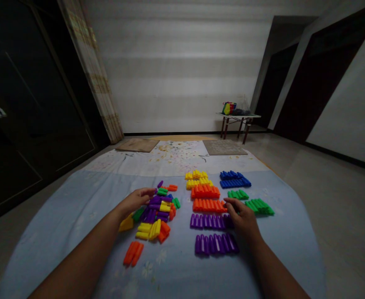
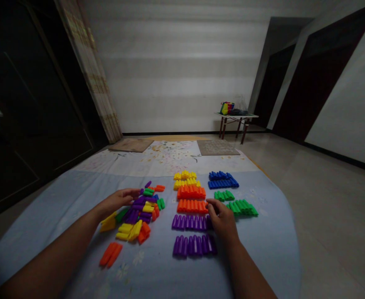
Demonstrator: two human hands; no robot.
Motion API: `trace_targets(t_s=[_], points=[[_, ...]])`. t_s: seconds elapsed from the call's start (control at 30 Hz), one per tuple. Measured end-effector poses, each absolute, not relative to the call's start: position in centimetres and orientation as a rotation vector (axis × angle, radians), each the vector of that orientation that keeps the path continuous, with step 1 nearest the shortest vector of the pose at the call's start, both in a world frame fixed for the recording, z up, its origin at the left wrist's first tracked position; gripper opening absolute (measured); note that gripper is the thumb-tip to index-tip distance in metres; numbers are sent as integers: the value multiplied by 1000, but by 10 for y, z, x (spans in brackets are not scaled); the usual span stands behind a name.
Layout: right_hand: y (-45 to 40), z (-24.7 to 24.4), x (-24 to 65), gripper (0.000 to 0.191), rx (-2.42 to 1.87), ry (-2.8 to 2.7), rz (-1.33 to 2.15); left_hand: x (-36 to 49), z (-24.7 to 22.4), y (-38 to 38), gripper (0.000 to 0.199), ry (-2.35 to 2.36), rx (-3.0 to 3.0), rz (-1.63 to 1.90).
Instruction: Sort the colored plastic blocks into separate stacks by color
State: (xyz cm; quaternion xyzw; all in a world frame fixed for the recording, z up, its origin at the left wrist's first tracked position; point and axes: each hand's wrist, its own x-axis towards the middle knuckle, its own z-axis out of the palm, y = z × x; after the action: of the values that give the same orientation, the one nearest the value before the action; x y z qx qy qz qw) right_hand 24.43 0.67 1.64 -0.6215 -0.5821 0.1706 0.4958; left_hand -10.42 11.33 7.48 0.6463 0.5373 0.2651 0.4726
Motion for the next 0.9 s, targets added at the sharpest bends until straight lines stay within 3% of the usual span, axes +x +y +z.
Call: trace_targets(t_s=[0.23,0.43,0.53,0.9], points=[[10,14,243,33,-1486,-1359,388,-100,69,113,37,1303,1797,542],[12,12,247,32,-1481,-1377,402,-83,81,97,49,1412,2075,580],[12,13,247,30,-1475,-1387,369,-62,86,72,45,1345,2244,534],[13,14,248,24,-1445,-1390,320,-29,47,29,46,1286,2559,139]])
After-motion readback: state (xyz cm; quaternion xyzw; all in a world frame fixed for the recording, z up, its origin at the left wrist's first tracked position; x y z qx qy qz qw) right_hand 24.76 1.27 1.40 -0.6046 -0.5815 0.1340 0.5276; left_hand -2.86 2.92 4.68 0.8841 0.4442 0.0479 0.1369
